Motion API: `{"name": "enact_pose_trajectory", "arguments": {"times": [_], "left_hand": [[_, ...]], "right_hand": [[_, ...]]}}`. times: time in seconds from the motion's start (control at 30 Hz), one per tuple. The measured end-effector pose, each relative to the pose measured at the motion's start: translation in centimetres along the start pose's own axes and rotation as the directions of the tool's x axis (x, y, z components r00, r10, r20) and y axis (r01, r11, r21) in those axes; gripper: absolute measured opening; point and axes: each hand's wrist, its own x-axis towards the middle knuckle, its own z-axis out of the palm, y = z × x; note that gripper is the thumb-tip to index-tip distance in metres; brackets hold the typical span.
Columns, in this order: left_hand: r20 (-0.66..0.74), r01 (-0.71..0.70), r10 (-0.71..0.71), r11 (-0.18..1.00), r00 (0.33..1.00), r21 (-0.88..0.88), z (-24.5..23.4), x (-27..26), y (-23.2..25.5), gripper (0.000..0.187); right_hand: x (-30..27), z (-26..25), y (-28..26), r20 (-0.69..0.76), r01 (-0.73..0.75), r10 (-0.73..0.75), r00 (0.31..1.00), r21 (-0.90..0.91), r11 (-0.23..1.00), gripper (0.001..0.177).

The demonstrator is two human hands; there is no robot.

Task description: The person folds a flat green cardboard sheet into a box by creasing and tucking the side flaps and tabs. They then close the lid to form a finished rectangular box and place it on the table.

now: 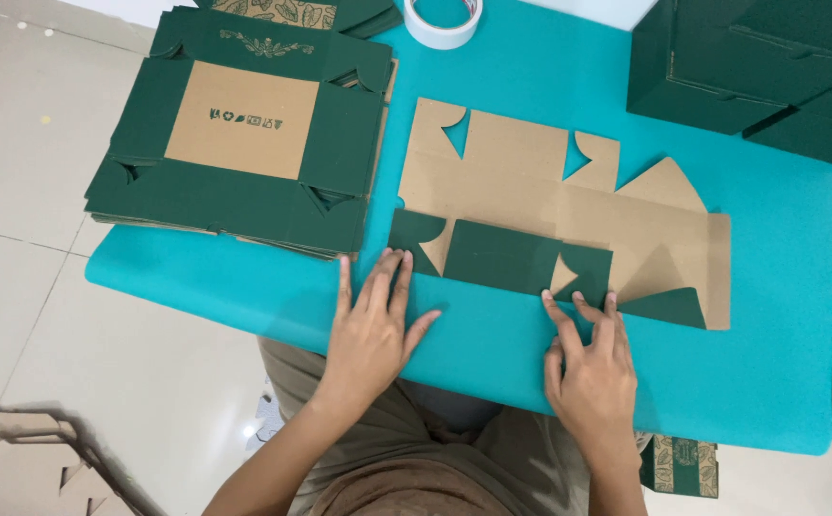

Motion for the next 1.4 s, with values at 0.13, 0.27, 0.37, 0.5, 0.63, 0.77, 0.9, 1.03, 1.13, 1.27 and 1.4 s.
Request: {"name": "enact_pose_trajectory", "arguments": {"times": [0.13, 0.27, 0.37, 0.5, 0.63, 0.77, 0.9, 1.03, 1.13, 1.27, 1.4], "left_hand": [[-0.007, 0.022, -0.022, 0.998, 1.0, 0.057, -0.2, -0.3, -0.2, 0.06], [-0.019, 0.071, -0.069, 0.99, 0.997, 0.125, 0.2, -0.4, 0.9, 0.067], [-0.027, 0.102, -0.1, 0.991, 0.995, 0.088, 0.3, 0.1, 1.0, 0.065], [0.007, 0.107, -0.107, 0.99, 0.994, -0.096, 1.4, 1.0, 0.1, 0.065], [0.046, 0.039, -0.025, 0.947, 0.999, -0.32, -0.4, 3.5, -0.8, 0.06], [0.048, 0.006, 0.024, 0.844, 0.999, -0.536, -1.8, 5.5, -1.0, 0.058], [-0.032, -0.1, 0.095, 0.889, 0.995, -0.447, -1.2, 7.2, -1.0, 0.056], [-0.018, -0.166, 0.168, 0.943, 0.986, -0.29, 0.2, 8.2, -0.9, 0.058], [0.001, -0.166, 0.169, 0.973, 0.986, -0.158, 1.3, 8.6, -0.8, 0.061], [0.033, -0.152, 0.155, 0.986, 0.987, -0.075, 1.4, 8.2, -0.1, 0.063], [-0.012, -0.097, 0.097, 0.995, 0.995, 0.004, -0.9, 6.4, 2.8, 0.062]], "right_hand": [[0.0, 0.0, -0.1, -0.023, 0.008, -0.009, 1.0, -0.007, 1.0, 0.044], [0.0, -0.2, -0.2, -0.024, 0.005, -0.005, 1.0, -0.022, 1.0, 0.044], [-0.1, 0.0, 0.0, -0.02, -0.006, 0.005, 1.0, -0.068, 0.998, 0.047], [0.0, 0.0, -0.6, -0.023, -0.01, 0.006, 1.0, -0.174, 0.985, 0.049], [0.8, -0.4, -2.0, -0.014, -0.041, 0.039, 0.999, -0.279, 0.959, 0.052], [1.9, -0.6, -4.2, -0.044, -0.014, 0.001, 0.999, -0.313, 0.95, 0.052], [2.7, -0.2, -6.7, -0.063, -0.001, -0.017, 0.998, -0.269, 0.963, 0.052], [2.7, 0.3, -8.2, -0.062, -0.011, -0.006, 0.998, -0.276, 0.961, 0.046], [2.5, 0.8, -8.3, -0.052, -0.022, 0.006, 0.999, -0.299, 0.954, 0.043], [2.3, -1.0, -7.0, 0.003, 0.02, -0.019, 1.0, -0.214, 0.977, 0.043], [3.1, -7.0, -3.4, -0.125, 0.169, -0.144, 0.982, 0.216, 0.962, 0.036]]}}
